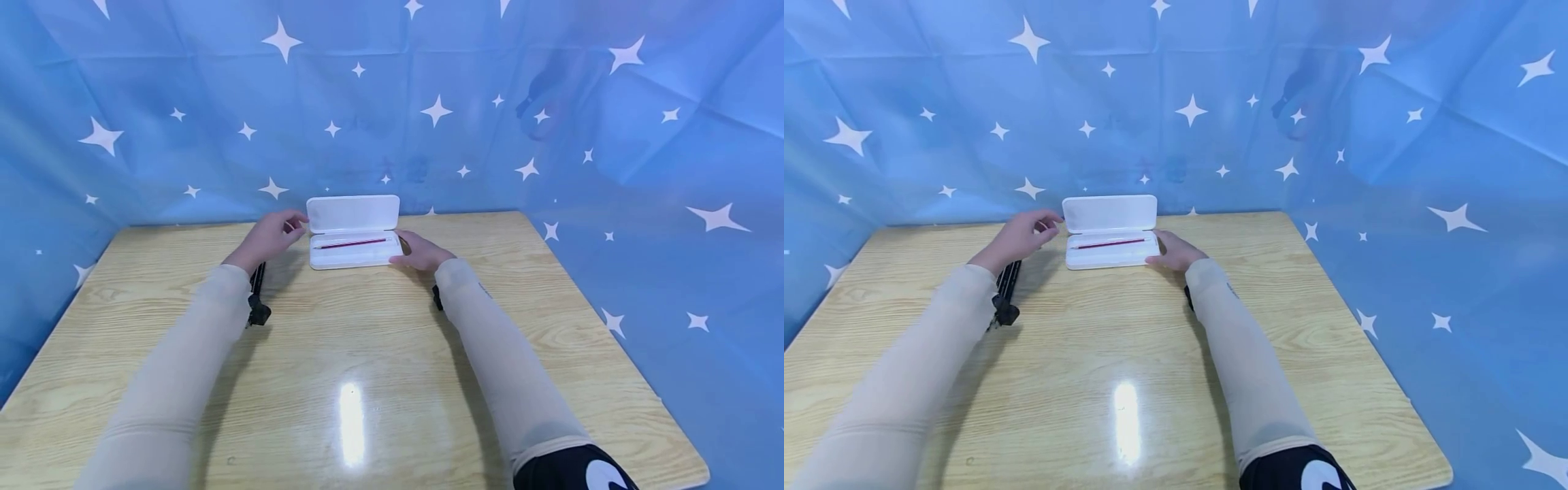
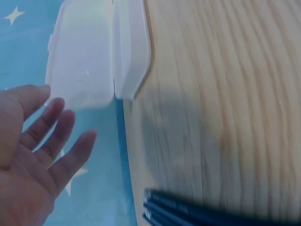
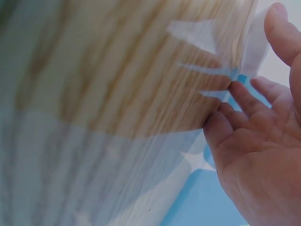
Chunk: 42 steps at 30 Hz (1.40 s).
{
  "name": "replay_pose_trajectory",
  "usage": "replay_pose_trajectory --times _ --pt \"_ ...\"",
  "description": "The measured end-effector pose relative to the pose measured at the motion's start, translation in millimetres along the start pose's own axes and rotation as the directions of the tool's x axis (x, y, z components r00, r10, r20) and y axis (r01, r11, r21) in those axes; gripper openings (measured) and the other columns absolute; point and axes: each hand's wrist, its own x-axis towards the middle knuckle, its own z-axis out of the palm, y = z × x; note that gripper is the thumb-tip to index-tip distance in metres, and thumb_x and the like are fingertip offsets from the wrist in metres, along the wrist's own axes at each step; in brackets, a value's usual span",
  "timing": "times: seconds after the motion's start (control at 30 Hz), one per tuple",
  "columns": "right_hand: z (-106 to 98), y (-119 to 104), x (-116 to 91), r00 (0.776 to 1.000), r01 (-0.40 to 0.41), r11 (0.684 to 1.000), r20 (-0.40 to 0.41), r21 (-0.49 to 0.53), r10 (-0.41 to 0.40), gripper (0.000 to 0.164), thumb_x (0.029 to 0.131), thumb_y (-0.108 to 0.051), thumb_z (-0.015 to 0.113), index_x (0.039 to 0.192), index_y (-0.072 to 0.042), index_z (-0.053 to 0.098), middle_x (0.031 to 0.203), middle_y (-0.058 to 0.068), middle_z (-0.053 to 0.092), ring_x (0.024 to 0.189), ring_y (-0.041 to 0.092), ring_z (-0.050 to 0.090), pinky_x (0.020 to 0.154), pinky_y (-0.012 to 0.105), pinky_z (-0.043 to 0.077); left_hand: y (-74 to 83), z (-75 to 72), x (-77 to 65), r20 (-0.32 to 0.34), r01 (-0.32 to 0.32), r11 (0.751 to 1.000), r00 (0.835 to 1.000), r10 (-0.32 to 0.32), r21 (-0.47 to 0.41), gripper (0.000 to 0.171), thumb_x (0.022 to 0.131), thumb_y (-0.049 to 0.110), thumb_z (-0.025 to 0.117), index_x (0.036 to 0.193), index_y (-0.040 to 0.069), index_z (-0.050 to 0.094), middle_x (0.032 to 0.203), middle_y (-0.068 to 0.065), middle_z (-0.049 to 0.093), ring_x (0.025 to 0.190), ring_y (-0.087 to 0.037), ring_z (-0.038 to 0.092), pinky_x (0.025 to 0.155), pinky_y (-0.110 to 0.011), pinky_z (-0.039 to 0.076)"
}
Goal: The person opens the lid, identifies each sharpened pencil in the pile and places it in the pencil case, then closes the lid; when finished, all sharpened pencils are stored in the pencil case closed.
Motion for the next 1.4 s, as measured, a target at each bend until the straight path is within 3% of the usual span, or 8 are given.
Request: replay_pose_trajectory --times 0.4,0.57,1.07,1.23,1.4 --pt "2 0 -3 0.999 0.032 0.999 0.018 0.041 -0.033 0.068 0.103 -0.02 0.062 0.16 -0.01 0.028 0.163 0.013 0.03 0.153 0.031 0.019 0.124 0.052 0.014 -19.1 -16.6 -34.2 -0.004 0.103 0.995 0.995 -0.103 -0.006 0.036 0.106 0.015 0.052 0.139 0.0 0.054 0.127 -0.022 0.059 0.109 -0.035 0.061 0.082 -0.044 0.057" --pt "2 0 -3 0.999 0.027 0.999 0.016 0.039 -0.027 0.069 0.103 -0.021 0.062 0.161 -0.011 0.025 0.165 0.012 0.027 0.154 0.03 0.017 0.124 0.052 0.014 -24.2 -21.3 -44.0 0.001 0.099 0.995 0.995 -0.099 -0.013 0.038 0.107 0.015 0.05 0.141 -0.002 0.051 0.13 -0.025 0.056 0.109 -0.038 0.062 0.078 -0.044 0.059" --pt "0 5 0 1.0 -0.004 1.0 0.012 0.016 0.004 0.072 0.103 -0.027 0.061 0.163 -0.015 0.022 0.166 0.008 0.024 0.154 0.028 0.016 0.123 0.051 0.016 -31.2 -22.6 -56.3 0.063 0.147 0.987 0.988 -0.144 -0.063 0.048 0.108 0.021 0.048 0.151 0.0 0.039 0.14 -0.027 0.048 0.116 -0.041 0.058 0.082 -0.047 0.06" --pt "-1 5 0 0.999 -0.024 1.0 0.026 0.011 0.024 0.075 0.104 -0.029 0.06 0.164 -0.017 0.017 0.168 0.007 0.018 0.155 0.028 0.013 0.123 0.051 0.016 -32.6 -20.2 -56.4 0.065 0.142 0.987 0.988 -0.138 -0.071 0.05 0.108 0.019 0.049 0.153 0.0 0.036 0.143 -0.029 0.046 0.114 -0.041 0.059 0.081 -0.047 0.06" --pt "-1 5 1 1.0 -0.012 1.0 0.026 0.02 0.012 0.072 0.104 -0.026 0.06 0.163 -0.015 0.019 0.167 0.008 0.021 0.154 0.028 0.014 0.123 0.051 0.017 -31.7 -18.8 -55.3 0.058 0.142 0.987 0.989 -0.138 -0.076 0.05 0.108 0.019 0.05 0.152 0.0 0.036 0.143 -0.029 0.046 0.117 -0.042 0.058 0.082 -0.048 0.059"
